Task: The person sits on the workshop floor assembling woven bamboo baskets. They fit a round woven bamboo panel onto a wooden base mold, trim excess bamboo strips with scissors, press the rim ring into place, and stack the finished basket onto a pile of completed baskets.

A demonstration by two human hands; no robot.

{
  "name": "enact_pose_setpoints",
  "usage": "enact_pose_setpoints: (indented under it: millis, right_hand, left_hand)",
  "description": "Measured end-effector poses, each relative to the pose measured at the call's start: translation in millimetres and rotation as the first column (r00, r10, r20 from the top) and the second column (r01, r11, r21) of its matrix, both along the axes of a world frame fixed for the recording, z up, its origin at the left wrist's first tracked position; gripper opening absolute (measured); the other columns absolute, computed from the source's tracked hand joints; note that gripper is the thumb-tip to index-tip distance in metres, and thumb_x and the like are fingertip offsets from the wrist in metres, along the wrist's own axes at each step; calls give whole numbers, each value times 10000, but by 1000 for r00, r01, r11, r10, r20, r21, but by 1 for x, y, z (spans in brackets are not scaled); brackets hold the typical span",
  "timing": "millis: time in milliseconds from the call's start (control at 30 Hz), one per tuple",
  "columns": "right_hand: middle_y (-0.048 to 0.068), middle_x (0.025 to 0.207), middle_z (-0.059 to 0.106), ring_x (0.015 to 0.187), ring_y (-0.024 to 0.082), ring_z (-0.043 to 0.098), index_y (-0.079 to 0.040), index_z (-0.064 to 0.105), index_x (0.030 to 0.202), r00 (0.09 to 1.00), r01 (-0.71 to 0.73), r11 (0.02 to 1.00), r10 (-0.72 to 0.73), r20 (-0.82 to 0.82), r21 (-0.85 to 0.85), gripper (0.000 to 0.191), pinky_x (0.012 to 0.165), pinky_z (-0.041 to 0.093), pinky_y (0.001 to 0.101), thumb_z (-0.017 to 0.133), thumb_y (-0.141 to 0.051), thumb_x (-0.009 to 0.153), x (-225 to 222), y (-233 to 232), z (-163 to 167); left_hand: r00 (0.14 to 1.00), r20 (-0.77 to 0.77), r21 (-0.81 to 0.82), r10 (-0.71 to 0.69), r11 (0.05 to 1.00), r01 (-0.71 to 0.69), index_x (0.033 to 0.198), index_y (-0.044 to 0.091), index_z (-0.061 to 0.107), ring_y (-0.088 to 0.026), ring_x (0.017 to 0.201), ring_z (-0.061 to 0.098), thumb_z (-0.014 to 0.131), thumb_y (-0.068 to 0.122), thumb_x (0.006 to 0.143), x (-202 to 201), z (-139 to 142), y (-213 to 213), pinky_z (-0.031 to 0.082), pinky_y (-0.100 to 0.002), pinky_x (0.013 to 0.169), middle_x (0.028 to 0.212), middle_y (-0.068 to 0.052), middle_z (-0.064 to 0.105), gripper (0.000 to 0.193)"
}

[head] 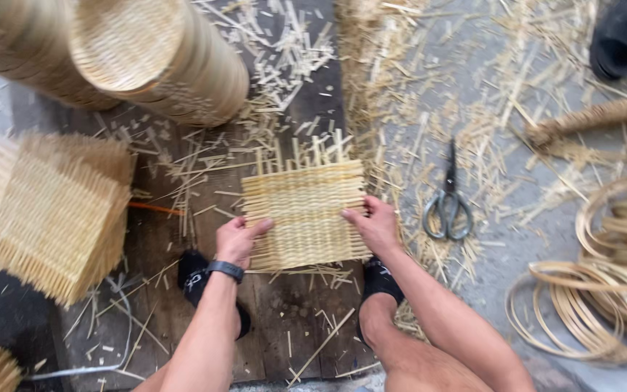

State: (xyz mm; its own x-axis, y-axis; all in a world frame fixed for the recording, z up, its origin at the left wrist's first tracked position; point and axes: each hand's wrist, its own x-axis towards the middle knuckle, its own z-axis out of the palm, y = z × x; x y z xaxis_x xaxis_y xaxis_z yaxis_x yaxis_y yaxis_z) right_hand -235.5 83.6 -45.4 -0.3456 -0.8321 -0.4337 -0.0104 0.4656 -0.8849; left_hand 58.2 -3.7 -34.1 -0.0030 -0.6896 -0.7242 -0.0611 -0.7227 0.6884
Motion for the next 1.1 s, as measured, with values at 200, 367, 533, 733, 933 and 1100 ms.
enact_pose_setpoints:
  millis: [200, 367, 533, 733, 933, 1100]
  right_hand:
    - [67, 1050, 703, 945, 146, 658, 11, 625, 1244, 990, 106, 994, -108, -95, -30, 596, 812, 558, 298, 905, -206, 765, -13, 4, -8]
    - [21, 996, 676, 865, 127, 645, -40, 671, 1180, 818, 468, 855, -515, -256, -223, 416, 767, 572, 291, 839, -206, 837, -142, 61, 7]
    - [230, 1383, 469, 1344, 411, 382, -13, 540, 1294, 27, 601, 780, -240, -970, -176, 586, 1157, 270, 584, 823, -271, 849, -333, 171, 55]
    - [131, 1142, 654, 1075, 282, 593, -71, 601, 1293, 391, 663, 739, -209, -897, 117, 296, 916, 498, 474, 643, -156, 1013, -354, 174, 50]
    - [64, 1014, 663, 906, 215, 653, -159, 744, 1045, 774, 144, 916, 133, -619, 376, 286, 783, 560, 391, 762, -397, 888, -212, 148, 11]
    - [96, 896, 744, 828, 234, 715, -104, 738, 977, 828, 97, 974, 36, -560, 206, 269, 778, 557, 388, 749, -364, 909, -178, 158, -4]
  left_hand:
    - [998, 59, 43, 13, 999, -15, 1322, -28, 580, -200, 873, 693, 855, 45, 720, 12, -14, 2, 552, -338, 705, 1105, -100, 711, 666]
    - [932, 362, -169, -11, 983, 77, 1540, -35, 360, -234, 1028, 638, 935, 200, 731, 22, -24, 8, 520, -344, 778, 1250, -195, 650, 1020]
    - [847, 524, -338, 90, 935, 110, 1569, -60, 300, -252, 1113, 632, 939, 212, 848, 59, -18, 1, 582, -353, 852, 1330, -240, 563, 1001]
    - [820, 534, -401, 206, 916, 31, 1510, -33, 391, -255, 1019, 668, 895, 97, 869, 73, -25, -3, 638, -349, 727, 1290, -218, 551, 825]
    - [918, 355, -489, 177, 872, 21, 1485, -27, 430, -214, 1032, 656, 868, 37, 878, 76, -2, 1, 624, -313, 746, 1313, -168, 544, 751]
    - [914, 356, -496, 193, 868, 10, 1477, -27, 437, -211, 1026, 663, 860, 49, 893, 73, 26, 3, 614, -300, 762, 1330, -147, 534, 725]
